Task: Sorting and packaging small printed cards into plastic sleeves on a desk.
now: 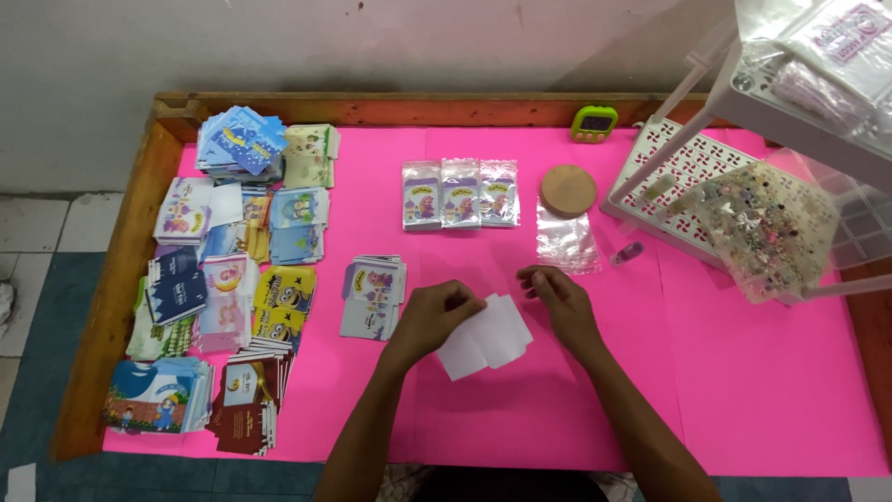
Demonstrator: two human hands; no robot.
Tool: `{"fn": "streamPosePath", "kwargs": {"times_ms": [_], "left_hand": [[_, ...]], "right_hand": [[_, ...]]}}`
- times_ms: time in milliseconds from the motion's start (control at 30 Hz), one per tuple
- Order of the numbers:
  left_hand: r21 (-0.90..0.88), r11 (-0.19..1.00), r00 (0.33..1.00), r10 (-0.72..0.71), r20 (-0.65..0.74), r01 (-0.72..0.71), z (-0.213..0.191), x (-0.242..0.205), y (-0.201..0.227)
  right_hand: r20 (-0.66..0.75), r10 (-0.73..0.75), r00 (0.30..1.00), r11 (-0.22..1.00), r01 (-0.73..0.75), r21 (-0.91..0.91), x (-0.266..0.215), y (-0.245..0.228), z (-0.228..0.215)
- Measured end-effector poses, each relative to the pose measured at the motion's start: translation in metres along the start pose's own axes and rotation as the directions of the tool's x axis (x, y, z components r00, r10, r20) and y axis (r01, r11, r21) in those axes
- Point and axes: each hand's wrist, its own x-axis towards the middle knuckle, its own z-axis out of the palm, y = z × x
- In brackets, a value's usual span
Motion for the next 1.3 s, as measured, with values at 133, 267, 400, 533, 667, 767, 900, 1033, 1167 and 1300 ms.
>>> {"fn": "streamPosePath", "kwargs": {"times_ms": [133, 267, 400, 533, 667, 767, 900, 1033, 1167, 1300], "left_hand": [[0.012, 0.998, 0.988, -0.058, 0.146, 0.057, 0.013, 0.013, -0.009], [-0.004, 0.999, 0.984, -0.034, 0.176, 0.035, 0.016, 0.020, -0.020], [-0.061, 0.998, 0.990, 0.018, 0.141, -0.009, 0.005, 0.013, -0.025], [-0.068, 0.997, 0.990, 0.041, 0.132, -0.033, -0.003, 0.017, -0.030], [-0.241, 0.960, 0.986, -0.112, 0.124, 0.139, -0.010, 0.021, -0.035], [-0.318, 0.927, 0.978, -0.171, 0.117, 0.200, -0.003, 0.021, -0.030], [-0.256, 0.943, 0.977, -0.203, 0.061, 0.212, 0.003, 0.023, -0.023], [-0.110, 0.984, 0.990, -0.137, 0.019, 0.138, 0.006, 0.020, -0.028], [0.148, 0.983, 0.989, 0.118, -0.084, -0.105, 0.016, 0.022, -0.039], [0.506, 0.793, 0.853, 0.486, -0.187, -0.341, 0.023, 0.027, -0.040]], "right_hand": [[0.171, 0.070, 0.983, 0.997, -0.062, -0.052, -0.004, -0.013, 0.006], [0.280, 0.189, 0.941, 0.980, -0.199, 0.009, 0.000, 0.017, 0.007], [0.206, 0.171, 0.964, 0.982, -0.185, 0.049, 0.001, 0.020, 0.010], [0.217, 0.153, 0.964, 0.987, -0.161, 0.022, 0.005, 0.029, 0.006], [0.129, 0.158, 0.979, 0.977, -0.174, 0.122, 0.011, 0.034, -0.002], [0.038, 0.188, 0.981, 0.969, -0.191, 0.158, 0.014, 0.041, -0.008], [-0.081, 0.174, 0.981, 0.984, -0.175, -0.007, 0.011, 0.032, -0.016], [-0.398, -0.561, 0.726, 0.826, 0.520, -0.217, 0.015, 0.070, -0.046], [-0.681, -0.482, 0.551, 0.862, 0.439, -0.255, 0.023, 0.042, -0.060], [-0.711, -0.220, 0.667, 0.974, 0.108, -0.200, 0.025, 0.012, -0.060]]}}
